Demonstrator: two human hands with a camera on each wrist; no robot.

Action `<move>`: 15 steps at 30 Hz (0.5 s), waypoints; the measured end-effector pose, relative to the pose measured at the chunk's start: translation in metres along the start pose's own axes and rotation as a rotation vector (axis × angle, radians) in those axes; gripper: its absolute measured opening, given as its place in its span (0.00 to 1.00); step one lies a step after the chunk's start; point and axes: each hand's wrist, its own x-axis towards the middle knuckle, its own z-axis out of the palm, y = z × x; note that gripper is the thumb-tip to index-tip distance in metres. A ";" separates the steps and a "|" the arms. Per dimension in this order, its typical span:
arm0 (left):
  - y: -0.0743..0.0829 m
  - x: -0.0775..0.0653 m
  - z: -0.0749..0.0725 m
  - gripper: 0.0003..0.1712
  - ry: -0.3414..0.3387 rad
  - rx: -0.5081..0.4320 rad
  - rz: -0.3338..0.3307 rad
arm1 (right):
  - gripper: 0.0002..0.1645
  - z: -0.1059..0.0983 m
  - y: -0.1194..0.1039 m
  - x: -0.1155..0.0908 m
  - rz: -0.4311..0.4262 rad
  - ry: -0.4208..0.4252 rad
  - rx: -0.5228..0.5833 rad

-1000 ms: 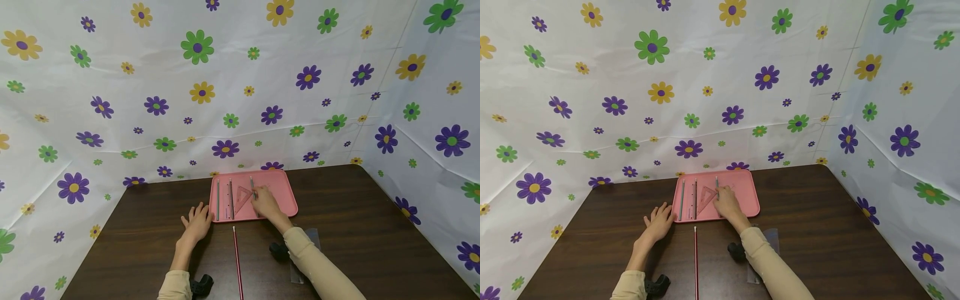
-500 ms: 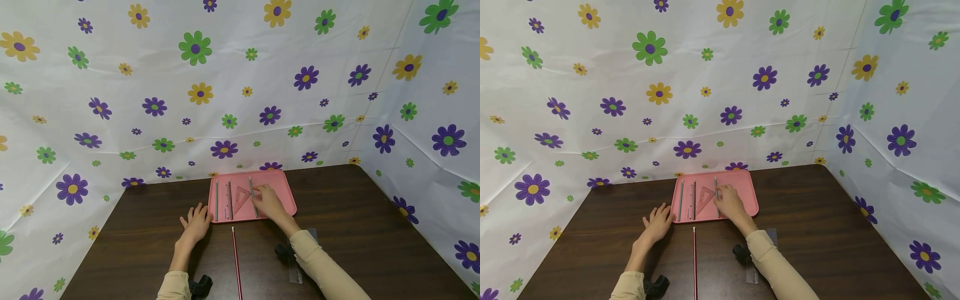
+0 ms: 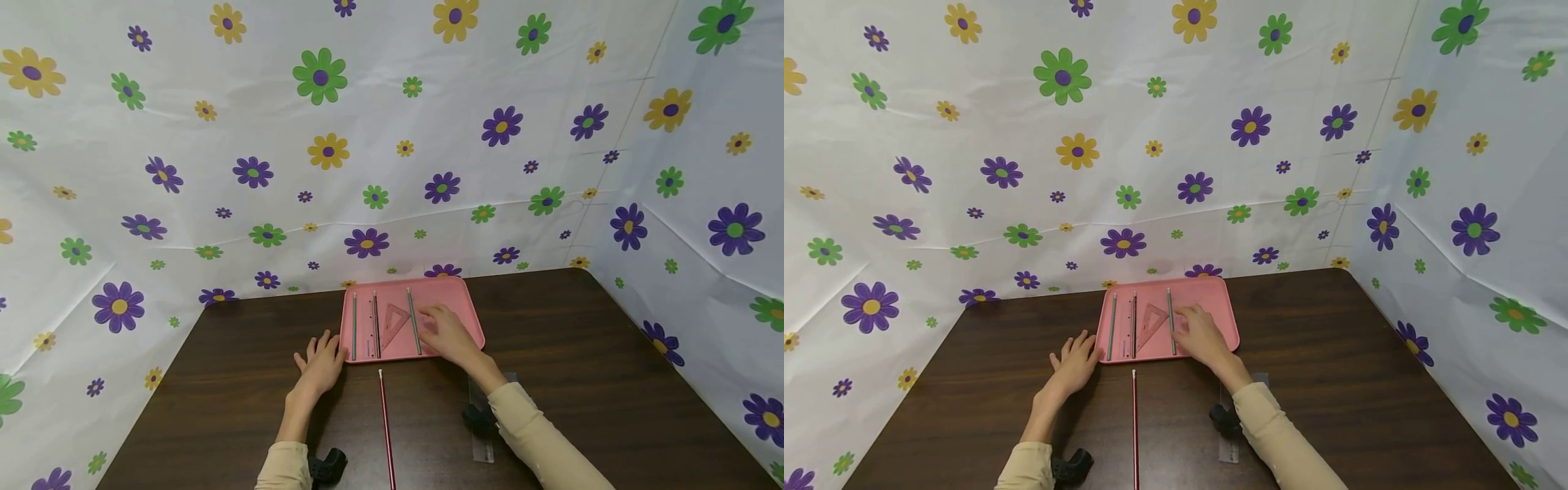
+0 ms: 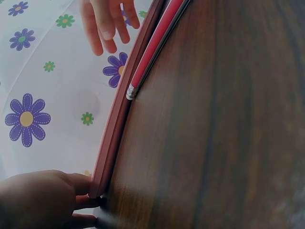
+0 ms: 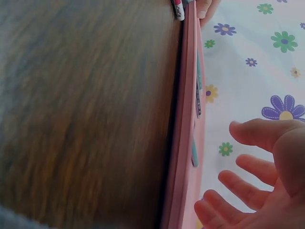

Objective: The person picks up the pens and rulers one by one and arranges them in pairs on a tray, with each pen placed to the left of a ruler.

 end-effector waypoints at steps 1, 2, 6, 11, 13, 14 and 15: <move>0.000 0.000 0.000 0.29 0.001 0.000 0.000 | 0.31 -0.002 0.000 -0.001 -0.006 -0.008 -0.008; 0.000 0.000 0.000 0.29 0.001 0.001 0.001 | 0.32 -0.003 0.000 -0.003 -0.010 -0.016 -0.012; -0.001 0.000 -0.001 0.29 0.002 -0.002 0.005 | 0.34 -0.010 -0.002 -0.009 -0.026 -0.051 -0.040; -0.001 0.000 -0.002 0.29 0.001 -0.002 0.008 | 0.34 -0.017 -0.003 -0.015 -0.034 -0.104 -0.066; 0.000 -0.001 -0.002 0.29 -0.001 -0.003 0.007 | 0.33 -0.018 -0.002 -0.018 -0.034 -0.136 -0.078; 0.000 -0.001 -0.002 0.29 -0.002 -0.004 0.008 | 0.33 -0.019 -0.002 -0.020 -0.041 -0.148 -0.091; 0.001 -0.001 -0.002 0.29 -0.003 -0.006 0.008 | 0.33 -0.020 -0.002 -0.021 -0.047 -0.160 -0.102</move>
